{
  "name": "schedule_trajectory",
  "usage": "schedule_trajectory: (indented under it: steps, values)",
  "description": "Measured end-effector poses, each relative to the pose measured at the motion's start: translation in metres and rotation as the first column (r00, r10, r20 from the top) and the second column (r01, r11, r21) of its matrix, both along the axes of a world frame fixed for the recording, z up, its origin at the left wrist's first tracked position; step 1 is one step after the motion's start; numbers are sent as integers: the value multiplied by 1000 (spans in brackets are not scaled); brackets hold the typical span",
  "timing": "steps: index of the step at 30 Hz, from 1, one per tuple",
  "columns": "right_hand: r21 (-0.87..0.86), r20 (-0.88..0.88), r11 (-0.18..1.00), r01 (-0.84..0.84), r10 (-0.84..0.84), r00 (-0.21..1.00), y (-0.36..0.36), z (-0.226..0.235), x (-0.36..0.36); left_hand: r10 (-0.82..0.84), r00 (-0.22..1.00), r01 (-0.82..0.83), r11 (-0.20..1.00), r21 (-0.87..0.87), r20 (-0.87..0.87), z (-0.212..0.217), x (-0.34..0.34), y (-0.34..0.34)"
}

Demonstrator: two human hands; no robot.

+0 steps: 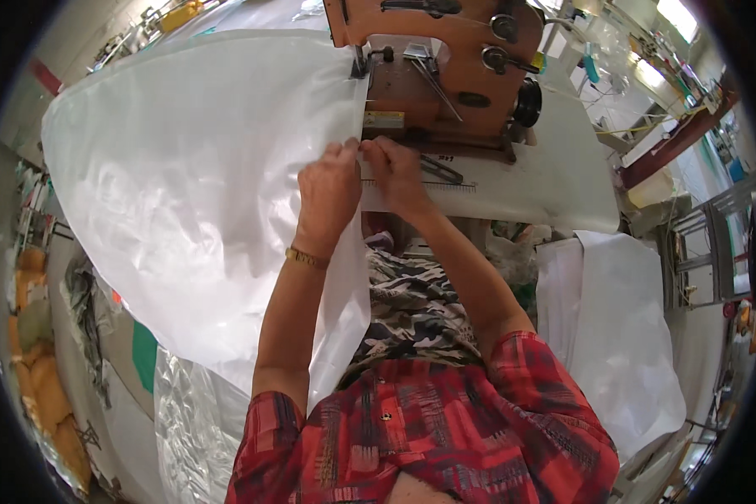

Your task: The person sews the edge of a white plastic bag using a sewing machine, folds and rearranges the plastic bag by hand, and then sews another section using the sewing machine.

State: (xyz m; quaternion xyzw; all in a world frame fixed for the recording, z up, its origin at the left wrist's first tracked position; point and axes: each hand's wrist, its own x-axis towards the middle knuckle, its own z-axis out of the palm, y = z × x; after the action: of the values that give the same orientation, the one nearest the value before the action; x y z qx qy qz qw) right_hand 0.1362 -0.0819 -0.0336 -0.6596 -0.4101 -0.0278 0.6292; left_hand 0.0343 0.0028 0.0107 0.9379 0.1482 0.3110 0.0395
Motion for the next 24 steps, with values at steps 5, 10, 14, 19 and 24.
schedule_trajectory:
  steps: [5, 10, 14, 19, 24]
  values:
    - [-8, -12, 1000, -7, 7, 1000, 4, -4, 4, 8, 992, -15, 998, 57, 123, 14, 34, 24]
    - [29, 4, 998, -57, 57, 998, 5, 0, 5, 45, 984, -40, 999, -28, 173, 21, 52, 31]
    - [-7, 52, 1000, 12, -12, 999, 7, -4, 8, 65, 983, -7, 950, -313, 173, 22, 21, 13]
    - [-4, 157, 1000, -9, 10, 988, 1, -5, 6, 96, 961, 80, 801, -593, 260, -20, -95, -31]
    - [47, -7, 987, -153, 154, 988, -20, -17, -18, 169, 973, -16, 727, -687, 156, -91, -204, -83]
